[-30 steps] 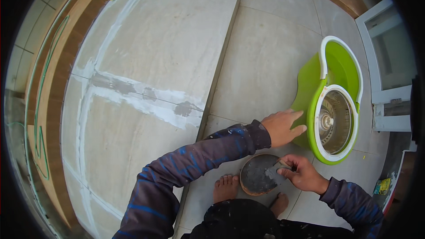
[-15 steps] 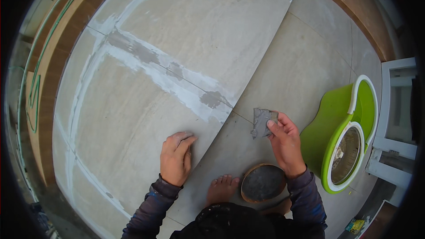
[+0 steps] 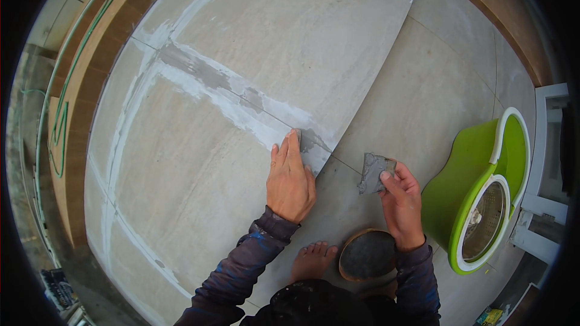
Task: The person applies mortar along the edges and joints of tiles using a scraper tool, scooping mortar from a container and smoothing it along the seams.
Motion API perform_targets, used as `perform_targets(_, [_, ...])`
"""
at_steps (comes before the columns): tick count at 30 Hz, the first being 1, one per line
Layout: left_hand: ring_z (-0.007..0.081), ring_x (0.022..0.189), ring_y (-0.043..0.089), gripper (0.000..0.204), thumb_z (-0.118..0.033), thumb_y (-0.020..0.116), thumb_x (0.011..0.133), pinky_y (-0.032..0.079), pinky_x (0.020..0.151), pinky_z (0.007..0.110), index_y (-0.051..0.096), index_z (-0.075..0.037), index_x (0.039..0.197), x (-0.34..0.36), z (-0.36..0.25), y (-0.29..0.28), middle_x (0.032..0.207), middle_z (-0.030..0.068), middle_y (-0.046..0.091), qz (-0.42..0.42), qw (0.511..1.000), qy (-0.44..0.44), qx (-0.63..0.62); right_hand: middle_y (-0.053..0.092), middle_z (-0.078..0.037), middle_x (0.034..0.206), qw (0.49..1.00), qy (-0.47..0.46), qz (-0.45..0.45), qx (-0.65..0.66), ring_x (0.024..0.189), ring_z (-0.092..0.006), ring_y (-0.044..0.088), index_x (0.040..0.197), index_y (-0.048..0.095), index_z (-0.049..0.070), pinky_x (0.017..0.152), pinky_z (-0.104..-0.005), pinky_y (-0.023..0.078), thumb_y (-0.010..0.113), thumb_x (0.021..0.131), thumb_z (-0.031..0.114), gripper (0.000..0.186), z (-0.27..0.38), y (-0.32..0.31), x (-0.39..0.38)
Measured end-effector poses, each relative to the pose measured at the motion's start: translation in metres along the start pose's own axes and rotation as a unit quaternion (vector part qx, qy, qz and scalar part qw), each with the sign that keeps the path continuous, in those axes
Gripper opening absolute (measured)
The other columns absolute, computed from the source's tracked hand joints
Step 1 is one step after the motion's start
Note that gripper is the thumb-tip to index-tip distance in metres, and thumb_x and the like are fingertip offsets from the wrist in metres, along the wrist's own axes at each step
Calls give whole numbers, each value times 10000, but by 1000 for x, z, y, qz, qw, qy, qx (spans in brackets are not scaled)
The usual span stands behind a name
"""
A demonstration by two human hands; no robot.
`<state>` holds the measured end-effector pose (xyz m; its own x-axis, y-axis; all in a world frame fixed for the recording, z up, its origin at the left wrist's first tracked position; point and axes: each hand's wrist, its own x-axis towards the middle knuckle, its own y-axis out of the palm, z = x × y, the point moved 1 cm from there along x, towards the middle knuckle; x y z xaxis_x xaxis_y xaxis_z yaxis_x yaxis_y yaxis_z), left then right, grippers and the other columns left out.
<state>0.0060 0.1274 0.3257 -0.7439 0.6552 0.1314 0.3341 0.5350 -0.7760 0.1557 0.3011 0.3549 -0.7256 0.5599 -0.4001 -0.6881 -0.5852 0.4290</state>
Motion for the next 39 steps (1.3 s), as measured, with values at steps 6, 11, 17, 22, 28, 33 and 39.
perform_targets(6, [464, 1432, 472, 732, 31, 559, 893, 297, 1248, 564, 284, 138, 1563, -3, -15, 9, 1539, 307, 480, -21, 1000, -4, -5, 730, -69, 1194, 999, -7, -22, 23, 1046, -131, 676, 1310, 642, -19, 941, -306, 516, 639, 1028, 33, 287, -7, -15, 2])
perform_targets(11, [490, 1397, 496, 719, 32, 560, 909, 309, 1243, 561, 284, 127, 1566, -10, -27, 10, 1517, 321, 489, -17, 999, -6, -40, 743, -83, 1167, 999, -17, -14, 27, 1019, -135, 687, 1295, 645, -24, 935, -307, 522, 638, 1033, 39, 269, -10, -16, 4])
perform_targets(17, [380, 1313, 587, 644, 25, 599, 977, 398, 1185, 471, 335, 54, 1564, -16, -38, 6, 1335, 245, 633, 24, 982, -45, -180, 746, -87, 1171, 994, -43, -69, 72, 1025, -121, 685, 1290, 641, -17, 912, -294, 525, 646, 1036, 61, 266, -29, -32, 14])
perform_targets(22, [219, 1116, 661, 531, 3, 688, 988, 494, 1047, 371, 460, 16, 1468, -28, 9, -21, 1143, 137, 710, -66, 967, -62, -239, 743, -80, 1157, 985, -72, -132, 87, 999, -81, 666, 1327, 629, -29, 866, -264, 514, 674, 1024, 48, 316, -73, -12, 35])
perform_targets(28, [175, 1013, 677, 427, -38, 725, 996, 529, 984, 342, 529, 6, 1373, -41, 56, -9, 1050, 106, 730, -161, 958, -89, -218, 740, -101, 1118, 960, -170, -219, 38, 945, -126, 659, 1309, 673, -32, 849, -277, 521, 701, 992, 29, 324, -111, 9, 56])
perform_targets(33, [162, 976, 675, 323, -36, 725, 997, 539, 957, 329, 564, 6, 1274, -40, 54, -5, 1016, 94, 717, -182, 968, -70, -161, 746, -114, 1163, 910, -297, -279, -83, 1010, -240, 670, 1246, 719, -1, 852, -347, 554, 753, 895, -41, 355, -93, 22, 75])
perform_targets(39, [135, 924, 630, 247, -27, 729, 991, 546, 886, 308, 566, -7, 1175, -39, 54, -6, 1032, 67, 630, -188, 972, -60, -129, 742, -105, 1176, 867, -379, -299, -122, 1011, -277, 668, 1206, 739, 2, 859, -367, 562, 765, 817, -99, 403, -86, 32, 104])
